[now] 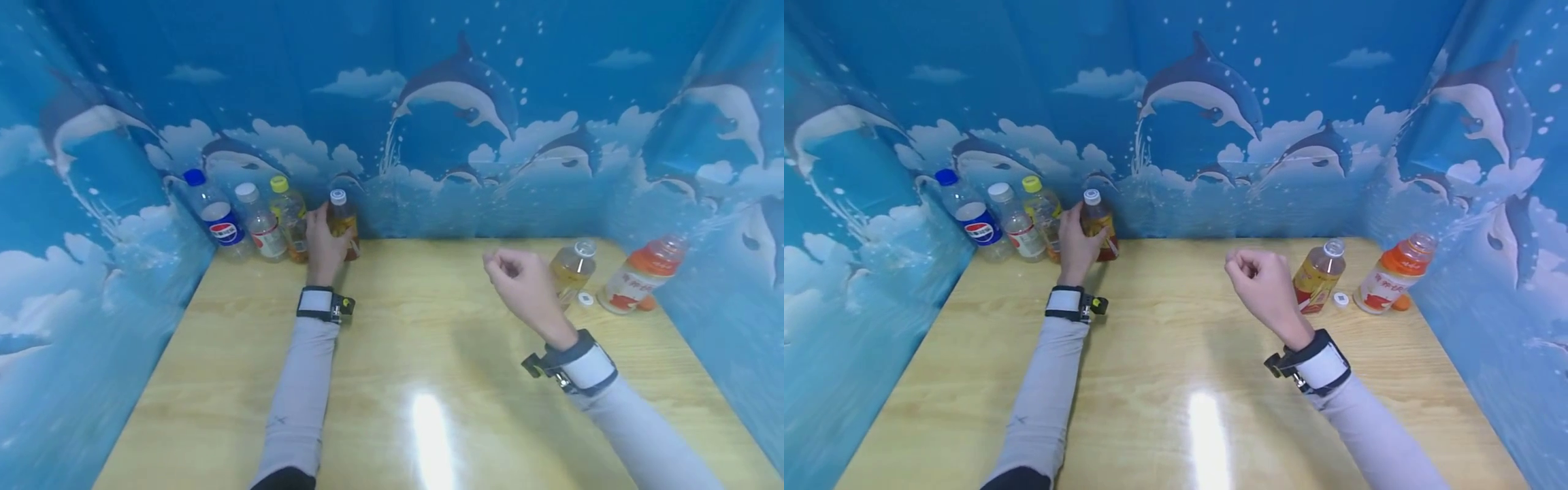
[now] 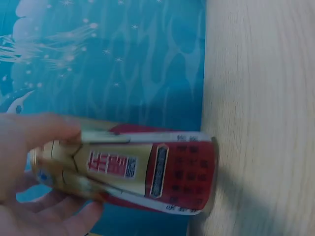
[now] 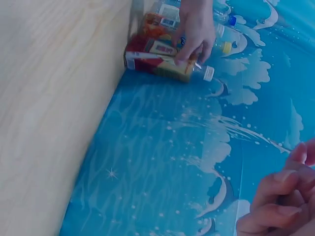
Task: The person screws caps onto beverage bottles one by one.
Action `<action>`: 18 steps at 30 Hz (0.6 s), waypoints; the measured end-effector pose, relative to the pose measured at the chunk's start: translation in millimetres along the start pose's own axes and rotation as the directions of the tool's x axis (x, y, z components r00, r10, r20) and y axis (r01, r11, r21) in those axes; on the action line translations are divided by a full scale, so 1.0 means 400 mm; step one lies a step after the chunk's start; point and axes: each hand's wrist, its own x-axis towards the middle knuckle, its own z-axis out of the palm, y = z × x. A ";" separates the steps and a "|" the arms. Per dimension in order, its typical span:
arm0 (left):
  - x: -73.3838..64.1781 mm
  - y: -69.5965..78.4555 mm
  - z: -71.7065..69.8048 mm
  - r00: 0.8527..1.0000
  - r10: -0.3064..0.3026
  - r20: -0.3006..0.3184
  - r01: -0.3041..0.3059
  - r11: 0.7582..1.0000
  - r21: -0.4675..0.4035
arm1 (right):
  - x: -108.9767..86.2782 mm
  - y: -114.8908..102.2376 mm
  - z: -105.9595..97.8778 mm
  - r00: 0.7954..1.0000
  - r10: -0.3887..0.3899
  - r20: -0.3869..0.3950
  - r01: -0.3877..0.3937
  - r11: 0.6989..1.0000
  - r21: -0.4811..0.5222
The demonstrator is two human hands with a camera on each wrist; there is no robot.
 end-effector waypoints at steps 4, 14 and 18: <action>-0.001 0.003 -0.003 1.000 -0.022 -0.007 0.021 1.000 -0.010 | -0.010 -0.002 0.013 0.999 -0.018 0.039 0.017 1.000 0.018; -0.019 0.030 0.030 0.996 0.007 -0.086 -0.005 1.000 0.026 | -0.061 0.028 -0.001 0.991 0.032 0.131 -0.037 0.999 0.040; -0.053 0.085 0.020 0.987 0.045 -0.156 -0.034 0.997 0.076 | -0.098 0.055 -0.021 0.987 0.025 0.161 -0.024 1.000 -0.005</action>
